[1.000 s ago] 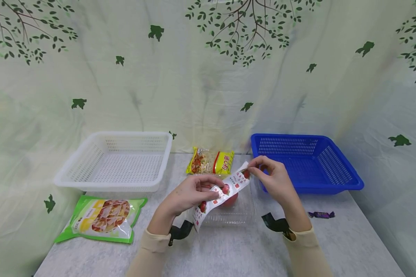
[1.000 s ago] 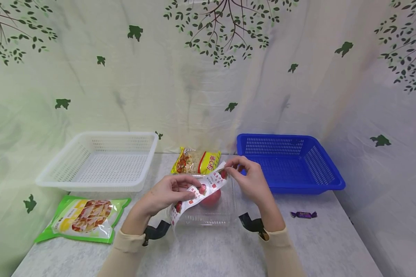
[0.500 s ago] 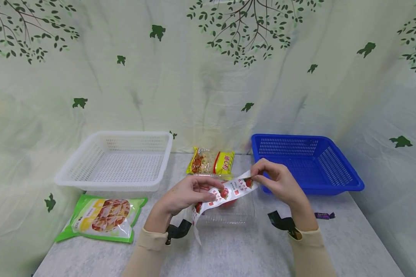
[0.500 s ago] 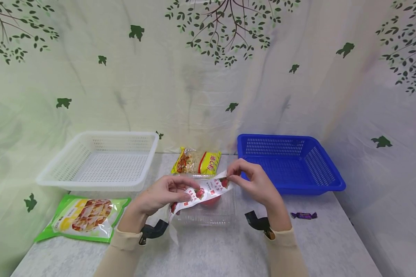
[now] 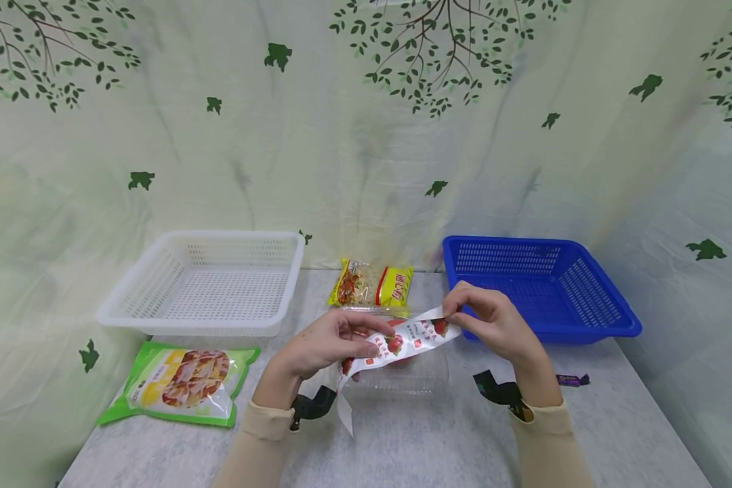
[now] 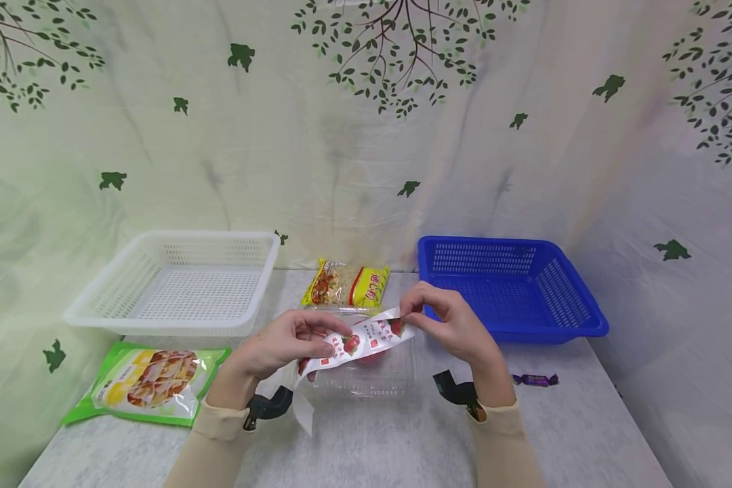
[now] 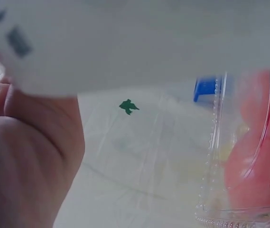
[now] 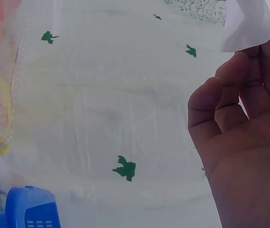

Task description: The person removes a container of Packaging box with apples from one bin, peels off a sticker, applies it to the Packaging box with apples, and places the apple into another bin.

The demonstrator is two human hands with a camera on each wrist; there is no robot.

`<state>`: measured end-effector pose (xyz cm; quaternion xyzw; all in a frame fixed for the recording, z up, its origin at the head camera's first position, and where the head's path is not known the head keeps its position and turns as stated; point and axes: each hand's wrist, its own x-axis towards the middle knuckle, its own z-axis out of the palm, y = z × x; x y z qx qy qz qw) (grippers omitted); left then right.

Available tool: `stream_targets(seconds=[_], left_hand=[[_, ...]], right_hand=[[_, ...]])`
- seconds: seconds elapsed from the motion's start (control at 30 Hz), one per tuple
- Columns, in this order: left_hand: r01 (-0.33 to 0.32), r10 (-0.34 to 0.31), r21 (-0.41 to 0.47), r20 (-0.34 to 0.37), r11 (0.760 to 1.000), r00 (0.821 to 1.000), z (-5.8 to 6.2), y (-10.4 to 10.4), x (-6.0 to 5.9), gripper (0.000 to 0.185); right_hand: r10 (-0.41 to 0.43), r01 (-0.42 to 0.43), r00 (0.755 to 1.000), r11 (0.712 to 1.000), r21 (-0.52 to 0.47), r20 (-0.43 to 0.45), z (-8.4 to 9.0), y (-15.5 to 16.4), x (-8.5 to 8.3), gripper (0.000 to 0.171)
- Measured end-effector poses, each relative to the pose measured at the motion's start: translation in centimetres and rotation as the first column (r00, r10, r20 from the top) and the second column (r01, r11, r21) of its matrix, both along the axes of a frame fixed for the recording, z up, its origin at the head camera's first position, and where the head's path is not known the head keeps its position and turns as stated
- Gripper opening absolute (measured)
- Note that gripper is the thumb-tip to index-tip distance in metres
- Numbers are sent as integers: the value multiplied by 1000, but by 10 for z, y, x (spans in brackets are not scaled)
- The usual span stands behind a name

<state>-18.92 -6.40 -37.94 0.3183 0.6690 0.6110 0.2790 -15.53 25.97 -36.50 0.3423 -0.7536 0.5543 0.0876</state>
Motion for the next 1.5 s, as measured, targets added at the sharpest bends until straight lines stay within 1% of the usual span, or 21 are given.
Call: stream_targets(seconds=[0.13, 0.3, 0.5, 0.63, 0.8, 0.9, 0.97, 1.03, 1.13, 1.27, 1.4, 1.43, 1.5], left_hand=[[-5, 5, -4, 3, 1000, 1000, 0, -1, 0, 34], [-7, 7, -6, 3, 1000, 1000, -2, 0, -1, 36], [3, -3, 7, 7, 1000, 1000, -3, 0, -4, 35], [11, -11, 17, 22, 1000, 1000, -5, -1, -4, 36], [0, -2, 26, 64, 1000, 998, -7, -2, -5, 38], [-12, 10, 29, 71, 1000, 997, -7, -4, -5, 38], [-22, 21, 26, 64, 999, 998, -7, -5, -6, 37], [-47, 46, 13, 52, 999, 998, -6, -6, -6, 34], [-99, 99, -12, 42, 995, 994, -5, -8, -6, 32], [-171, 172, -29, 25, 985, 985, -1, -10, -4, 31], [-235, 235, -10, -17, 972, 972, 5, -11, 0, 29], [-254, 254, -3, -25, 967, 967, 7, -12, 2, 29], [-304, 304, 15, -46, 953, 952, 10, -13, 6, 28]], right_hand=[[22, -22, 1000, 1000, -5, -15, -1, 0, 0, 18], [48, -48, 998, 999, 1, -26, 1, 0, 0, 22], [53, -52, 998, 998, 32, -31, 2, 1, 1, 28], [69, -66, 996, 997, 51, -52, 3, 2, 2, 30], [94, -92, 991, 995, 29, -95, 4, 4, 2, 34], [95, -96, 989, 995, -8, -115, 4, 6, 2, 35], [78, -82, 991, 996, -35, -107, 5, 6, 3, 34], [45, -50, 996, 997, -58, -79, 5, 7, 4, 30], [-38, 38, 999, 997, -73, 5, 6, 7, 8, 21], [-140, 145, 985, 988, -45, 99, 8, 8, 11, 10], [-207, 210, 970, 978, -14, 131, 10, 8, 12, 7], [-220, 223, 966, 975, -10, 136, 10, 7, 12, 6], [-242, 246, 959, 969, -9, 144, 9, 7, 11, 5]])
